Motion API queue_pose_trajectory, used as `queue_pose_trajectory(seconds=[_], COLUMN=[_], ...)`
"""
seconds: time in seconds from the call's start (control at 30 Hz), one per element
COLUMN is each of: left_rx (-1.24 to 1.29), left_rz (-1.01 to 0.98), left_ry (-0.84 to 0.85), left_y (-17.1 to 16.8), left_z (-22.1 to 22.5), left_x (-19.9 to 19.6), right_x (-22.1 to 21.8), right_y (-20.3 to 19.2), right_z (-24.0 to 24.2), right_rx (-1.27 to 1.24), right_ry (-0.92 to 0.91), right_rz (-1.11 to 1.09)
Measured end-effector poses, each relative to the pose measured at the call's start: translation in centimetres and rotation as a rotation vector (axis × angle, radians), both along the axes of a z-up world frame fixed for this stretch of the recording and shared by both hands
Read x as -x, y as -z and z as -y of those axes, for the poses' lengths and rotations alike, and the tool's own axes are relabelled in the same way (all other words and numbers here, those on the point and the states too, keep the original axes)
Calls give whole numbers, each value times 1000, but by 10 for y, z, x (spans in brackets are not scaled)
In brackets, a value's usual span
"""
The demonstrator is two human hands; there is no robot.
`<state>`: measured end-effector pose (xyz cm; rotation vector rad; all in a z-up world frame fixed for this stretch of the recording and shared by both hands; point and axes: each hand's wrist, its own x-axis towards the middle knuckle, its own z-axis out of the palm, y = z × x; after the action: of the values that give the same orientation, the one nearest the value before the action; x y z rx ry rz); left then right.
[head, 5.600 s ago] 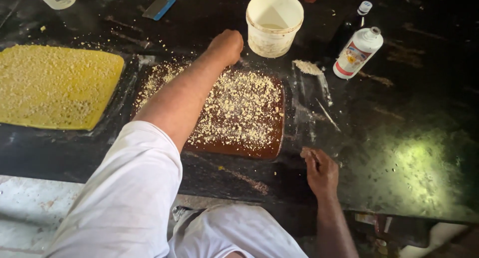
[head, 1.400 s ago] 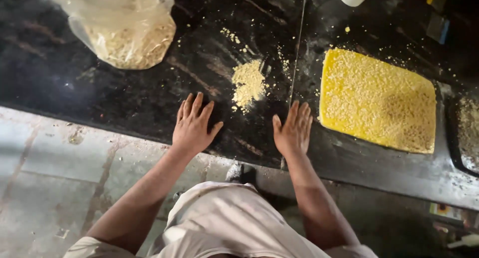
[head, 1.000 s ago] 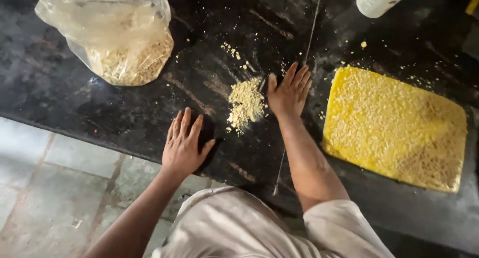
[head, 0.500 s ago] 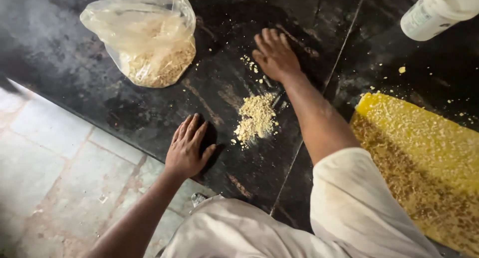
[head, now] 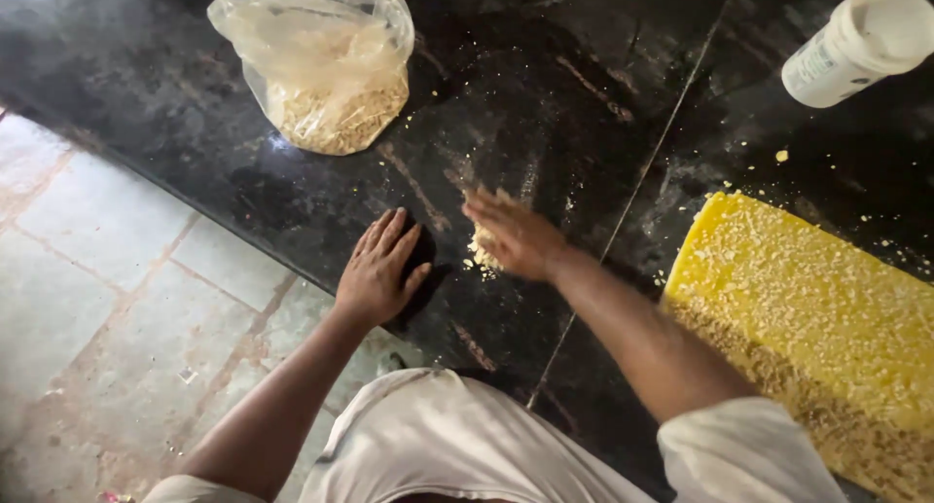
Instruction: The recorder is sprinkling crushed nuts over rectangular blocks of yellow and dark fudge.
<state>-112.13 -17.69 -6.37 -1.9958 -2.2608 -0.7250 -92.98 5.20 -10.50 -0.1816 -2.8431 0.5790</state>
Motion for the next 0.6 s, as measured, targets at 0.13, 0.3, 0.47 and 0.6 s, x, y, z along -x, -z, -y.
queue_pose_trajectory(seconds=[0.13, 0.3, 0.47, 0.6], left_rx=[27, 36, 79, 58], left_rz=[40, 47, 83, 137], left_ry=[16, 39, 66, 132], left_y=[1, 1, 11, 10], left_z=[2, 1, -7, -24], left_x=[0, 4, 6, 1], right_x=[-26, -85, -87, -35], right_y=[-21, 6, 5, -6], right_z=[49, 54, 116, 157], right_rx=[-24, 171, -140, -288], right_ry=[54, 560, 915, 1007], right_rz=[201, -74, 136, 283])
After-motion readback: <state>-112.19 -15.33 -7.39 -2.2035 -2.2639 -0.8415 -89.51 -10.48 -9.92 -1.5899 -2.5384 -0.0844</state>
